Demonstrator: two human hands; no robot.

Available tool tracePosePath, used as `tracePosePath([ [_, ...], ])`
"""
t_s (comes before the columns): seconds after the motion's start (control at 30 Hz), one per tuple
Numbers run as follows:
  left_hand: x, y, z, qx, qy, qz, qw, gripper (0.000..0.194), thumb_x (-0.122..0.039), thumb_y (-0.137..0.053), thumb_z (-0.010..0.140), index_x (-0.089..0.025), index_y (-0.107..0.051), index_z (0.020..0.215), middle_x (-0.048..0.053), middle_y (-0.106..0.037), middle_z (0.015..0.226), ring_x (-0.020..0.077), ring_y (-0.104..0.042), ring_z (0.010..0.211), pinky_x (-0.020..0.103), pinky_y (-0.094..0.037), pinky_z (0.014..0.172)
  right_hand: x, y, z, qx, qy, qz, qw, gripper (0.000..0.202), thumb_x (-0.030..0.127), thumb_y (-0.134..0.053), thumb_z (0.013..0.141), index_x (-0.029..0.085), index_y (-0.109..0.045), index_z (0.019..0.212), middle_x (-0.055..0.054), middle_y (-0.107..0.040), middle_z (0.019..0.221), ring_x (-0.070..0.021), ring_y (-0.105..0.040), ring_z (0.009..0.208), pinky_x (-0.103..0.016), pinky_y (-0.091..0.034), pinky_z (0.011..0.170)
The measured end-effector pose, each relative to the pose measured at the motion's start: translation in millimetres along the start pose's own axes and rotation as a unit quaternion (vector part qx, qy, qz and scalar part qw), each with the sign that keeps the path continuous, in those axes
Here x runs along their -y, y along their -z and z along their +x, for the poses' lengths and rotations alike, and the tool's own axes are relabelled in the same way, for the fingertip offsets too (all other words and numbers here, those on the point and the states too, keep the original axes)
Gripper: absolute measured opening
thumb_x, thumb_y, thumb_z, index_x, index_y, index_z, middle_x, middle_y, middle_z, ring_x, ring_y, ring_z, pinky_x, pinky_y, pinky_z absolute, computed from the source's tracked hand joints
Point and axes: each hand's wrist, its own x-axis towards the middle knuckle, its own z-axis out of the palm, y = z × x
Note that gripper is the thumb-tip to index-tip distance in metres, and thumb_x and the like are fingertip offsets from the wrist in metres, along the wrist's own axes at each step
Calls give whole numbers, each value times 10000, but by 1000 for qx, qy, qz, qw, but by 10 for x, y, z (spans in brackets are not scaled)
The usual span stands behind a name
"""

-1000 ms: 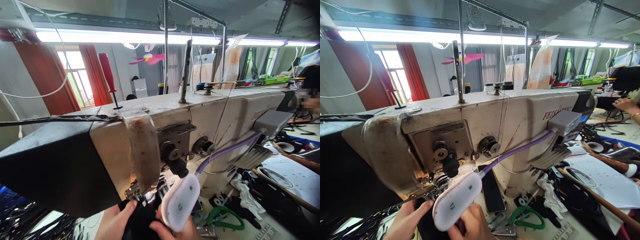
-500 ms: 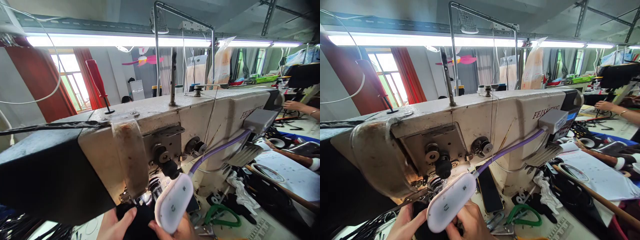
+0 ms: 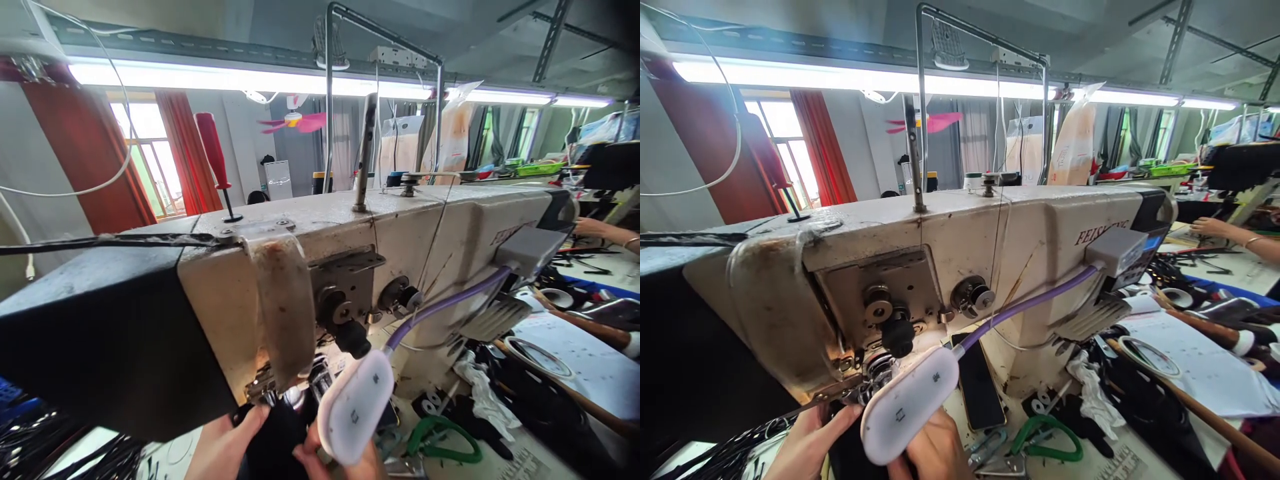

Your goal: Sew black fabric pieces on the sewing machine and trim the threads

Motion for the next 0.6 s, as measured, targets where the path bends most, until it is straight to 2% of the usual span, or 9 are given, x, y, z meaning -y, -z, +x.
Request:
tracePosePath([
  [0.1, 78, 1, 22, 4, 23, -5, 1000, 547, -487, -708, 663, -145, -712, 1089, 131, -754, 1063, 379, -628, 1123, 476, -440, 1029, 21, 36, 121, 12, 49, 3, 999, 112, 176, -462, 927, 223, -541, 863, 6, -586, 626, -131, -534, 514, -247, -480, 564],
  [0.23, 119, 20, 54, 18, 21, 4, 1000, 515, -501, -712, 649, -151, -725, 1026, 106, -760, 965, 359, -641, 1070, 454, -425, 1049, -5, 17, 138, 6, 83, 8, 996, 93, 146, -476, 915, 220, -529, 893, 7, -588, 640, -127, -532, 508, -237, -487, 551],
  [0.33, 69, 30, 38, 59, 29, 3, 998, 444, -473, -721, 659, -176, -733, 989, 81, -765, 916, 348, -637, 1094, 440, -410, 1065, -38, -24, 67, 19, 72, -2, 997, 108, 137, -489, 899, 223, -554, 908, 13, -601, 639, -129, -554, 525, -249, -517, 618],
  [0.43, 7, 30, 16, 103, 43, 5, 994, 451, -437, -737, 646, -190, -729, 1023, 84, -771, 954, 356, -644, 1093, 453, -435, 1031, -29, -30, 11, 74, 52, -22, 996, 111, 165, -507, 908, 228, -578, 850, 19, -606, 632, -130, -565, 544, -272, -528, 723],
  [0.5, -19, 29, 13, 94, 38, -3, 995, 491, -445, -746, 642, -187, -723, 1059, 91, -770, 993, 353, -636, 1113, 444, -439, 1030, 9, -12, 17, 108, 47, -41, 992, 148, 184, -537, 909, 228, -575, 774, 19, -607, 632, -138, -585, 589, -273, -517, 766],
  [0.6, -34, 33, 17, 86, 50, -25, 995, 551, -488, -743, 641, -178, -716, 1096, 100, -767, 1032, 352, -644, 1097, 443, -453, 1016, 88, 26, 86, 101, 59, -88, 989, 136, 154, -565, 896, 224, -598, 784, 15, -627, 667, -151, -605, 671, -254, -496, 756],
])
